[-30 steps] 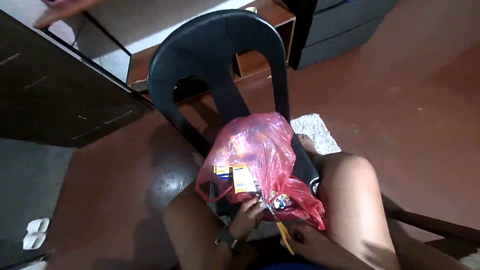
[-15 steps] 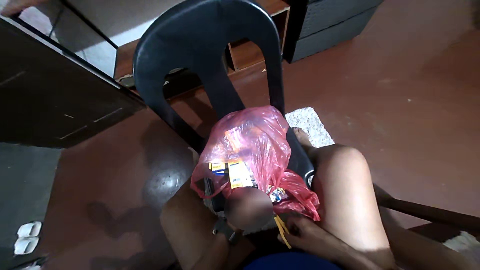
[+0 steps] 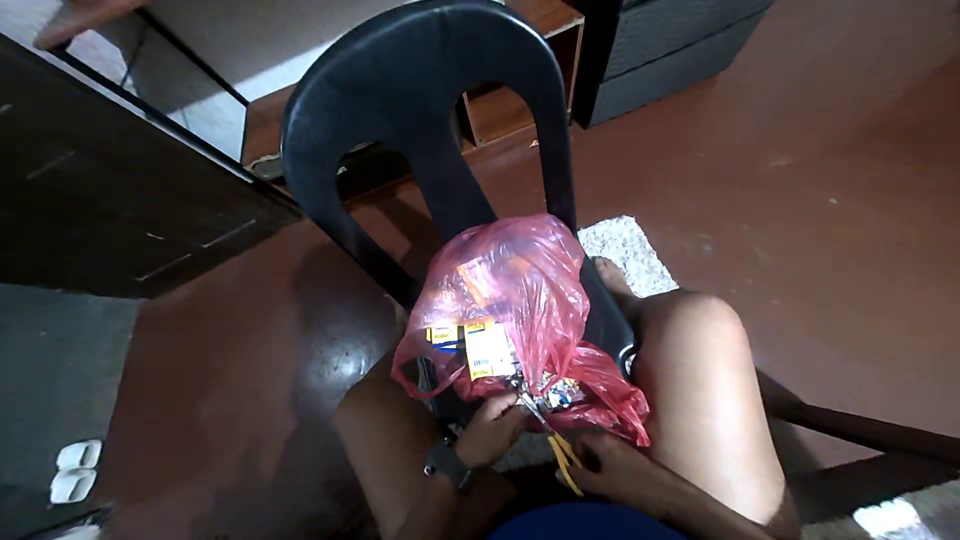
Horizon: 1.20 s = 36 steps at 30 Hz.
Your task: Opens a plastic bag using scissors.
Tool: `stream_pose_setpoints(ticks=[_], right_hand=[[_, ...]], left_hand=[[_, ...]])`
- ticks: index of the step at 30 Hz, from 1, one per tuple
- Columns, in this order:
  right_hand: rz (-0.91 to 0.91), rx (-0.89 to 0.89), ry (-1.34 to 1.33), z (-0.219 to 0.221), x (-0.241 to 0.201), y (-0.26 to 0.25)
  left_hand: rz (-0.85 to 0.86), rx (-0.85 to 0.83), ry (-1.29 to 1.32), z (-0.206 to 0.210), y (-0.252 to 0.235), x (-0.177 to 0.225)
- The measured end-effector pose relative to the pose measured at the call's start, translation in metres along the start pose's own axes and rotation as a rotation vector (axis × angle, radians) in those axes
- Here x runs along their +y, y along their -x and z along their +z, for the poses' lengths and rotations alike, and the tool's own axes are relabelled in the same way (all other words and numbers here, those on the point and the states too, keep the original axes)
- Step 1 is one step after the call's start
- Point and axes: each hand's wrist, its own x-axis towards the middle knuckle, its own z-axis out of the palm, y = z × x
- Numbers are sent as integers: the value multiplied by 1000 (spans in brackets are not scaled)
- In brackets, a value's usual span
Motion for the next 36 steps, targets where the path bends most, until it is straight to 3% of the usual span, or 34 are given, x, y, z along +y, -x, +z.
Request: stream_pose_setpoints(ticks=[7,12,15,20,24,32,36], right_hand=[[-25,3,-17,7,14,-8],[-17,16,-24,10,14,-19],[-32,11,-53,8,14,-21],[-169,-38,-205,5,17,-18],[-161,1,-332,3,21,-10],[-119,-30,-148,-1,20,-1],[-112,-7,-134,-1,18,-6]], left_hand=[[-21,-10,-12,3,-5,-6],[79,2,-160,0,-6,-5],[45,14,-206,-3,-5,-3],[51,-13,-203,1,-9,5],[76,-5,-251,8,-14,19],[-56,-12,-414,10,0,25],[23,38,-333,11,-4,14]])
